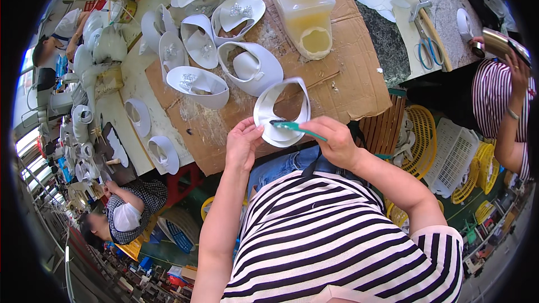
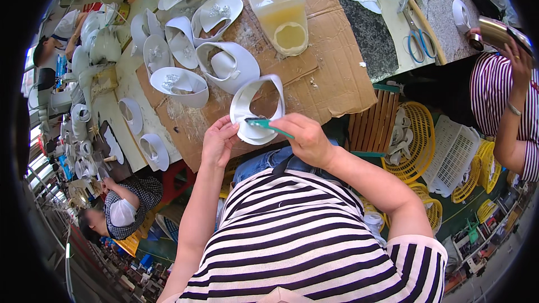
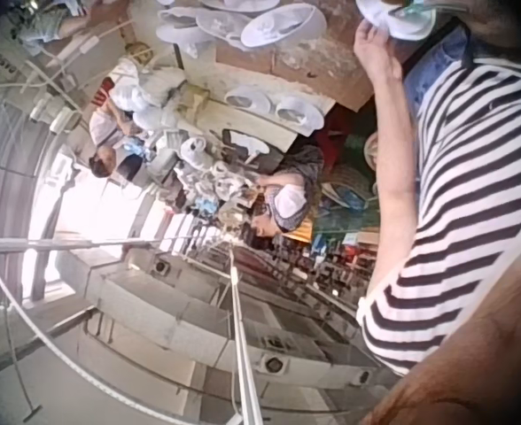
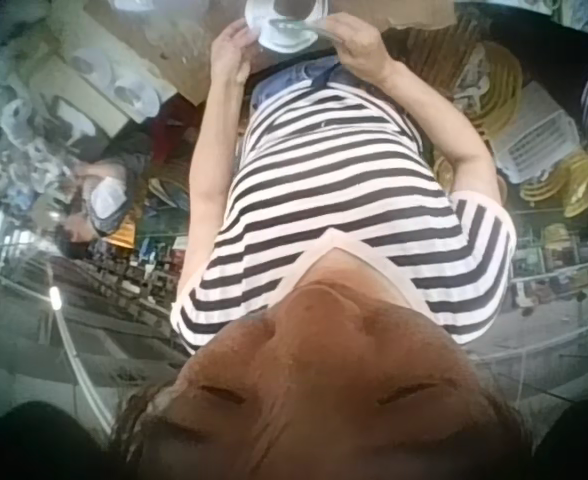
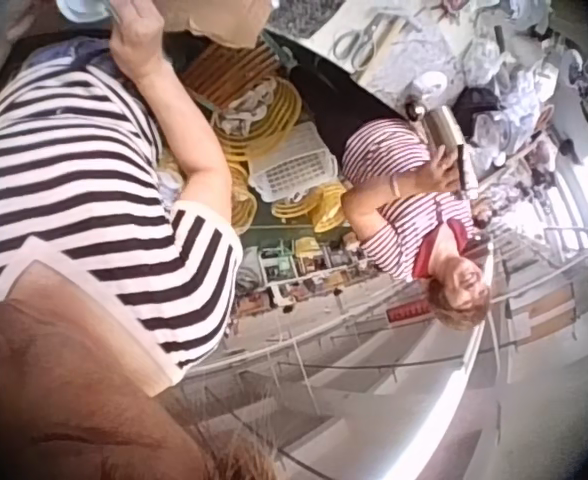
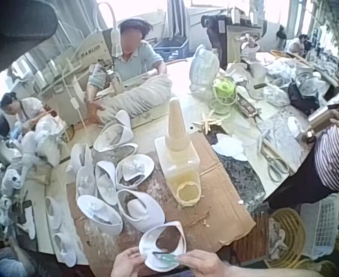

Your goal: The recorder applies glue to white shoe upper components using a brush and organizes them into baskets.

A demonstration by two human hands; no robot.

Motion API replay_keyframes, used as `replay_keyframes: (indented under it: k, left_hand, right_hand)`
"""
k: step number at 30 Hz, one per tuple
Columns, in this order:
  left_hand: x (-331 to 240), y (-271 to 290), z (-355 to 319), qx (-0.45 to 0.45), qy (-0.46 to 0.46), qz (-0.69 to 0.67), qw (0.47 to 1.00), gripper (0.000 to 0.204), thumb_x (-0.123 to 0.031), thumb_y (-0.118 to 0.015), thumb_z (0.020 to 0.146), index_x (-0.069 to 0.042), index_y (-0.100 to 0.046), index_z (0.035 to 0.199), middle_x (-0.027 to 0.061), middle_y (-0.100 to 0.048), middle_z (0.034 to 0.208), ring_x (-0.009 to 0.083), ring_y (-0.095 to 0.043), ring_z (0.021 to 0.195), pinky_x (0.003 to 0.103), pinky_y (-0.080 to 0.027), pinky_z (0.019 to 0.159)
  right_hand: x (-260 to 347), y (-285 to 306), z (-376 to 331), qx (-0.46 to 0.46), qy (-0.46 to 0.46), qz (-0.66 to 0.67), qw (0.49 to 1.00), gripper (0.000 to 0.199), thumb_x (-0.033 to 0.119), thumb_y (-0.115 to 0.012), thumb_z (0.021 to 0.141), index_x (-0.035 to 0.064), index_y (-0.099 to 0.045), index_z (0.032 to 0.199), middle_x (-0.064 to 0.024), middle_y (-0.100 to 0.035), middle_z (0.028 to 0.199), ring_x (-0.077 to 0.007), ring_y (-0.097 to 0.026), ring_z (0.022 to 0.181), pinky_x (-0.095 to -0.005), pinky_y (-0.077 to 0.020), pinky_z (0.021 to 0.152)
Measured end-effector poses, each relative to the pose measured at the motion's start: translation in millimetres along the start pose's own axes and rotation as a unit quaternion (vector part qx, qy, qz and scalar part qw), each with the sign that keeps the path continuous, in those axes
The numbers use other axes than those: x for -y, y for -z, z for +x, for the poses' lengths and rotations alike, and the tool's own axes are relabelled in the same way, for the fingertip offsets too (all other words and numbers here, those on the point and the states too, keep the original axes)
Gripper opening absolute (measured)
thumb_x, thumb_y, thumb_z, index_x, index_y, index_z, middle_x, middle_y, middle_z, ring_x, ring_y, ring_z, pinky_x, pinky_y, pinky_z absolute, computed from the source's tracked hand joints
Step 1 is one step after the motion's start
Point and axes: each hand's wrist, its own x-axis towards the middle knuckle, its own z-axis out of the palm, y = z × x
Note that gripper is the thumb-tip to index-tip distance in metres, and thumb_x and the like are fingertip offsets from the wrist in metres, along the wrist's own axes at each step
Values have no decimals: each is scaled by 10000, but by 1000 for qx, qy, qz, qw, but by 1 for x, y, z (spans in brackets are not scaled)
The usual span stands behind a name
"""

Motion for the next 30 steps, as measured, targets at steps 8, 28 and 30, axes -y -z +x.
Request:
replay_keyframes:
  k: [8, 28, 30]
  left_hand:
    - [-5, -8, -8, 14, -18, 75, 997, 382, 20, -697, 826, 28, -543, 1176, 89, -695, 961, 130, -664, 811, 234, -531, 693]
    - [-19, 11, -10, 64, -160, 245, 954, 290, 44, -646, 817, -9, -608, 1099, 55, -700, 916, 106, -646, 811, 235, -514, 717]
    - [-56, 18, -34, 44, -216, 310, 925, 247, 32, -644, 826, -15, -629, 1068, 46, -702, 908, 94, -650, 817, 234, -518, 708]
  right_hand:
    - [1, -18, 39, -105, -284, 141, 942, 138, 68, -614, 912, -28, -641, 1009, -131, -621, 762, -206, -632, 582, -298, -488, 541]
    - [45, 0, 35, -5, -124, -35, 992, 86, 6, -606, 892, -11, -656, 959, -117, -603, 779, -202, -580, 673, -290, -446, 609]
    - [74, 17, 42, -94, -196, 42, 975, 105, 67, -585, 947, -15, -645, 975, 2, -594, 809, -54, -449, 619, -212, -343, 538]
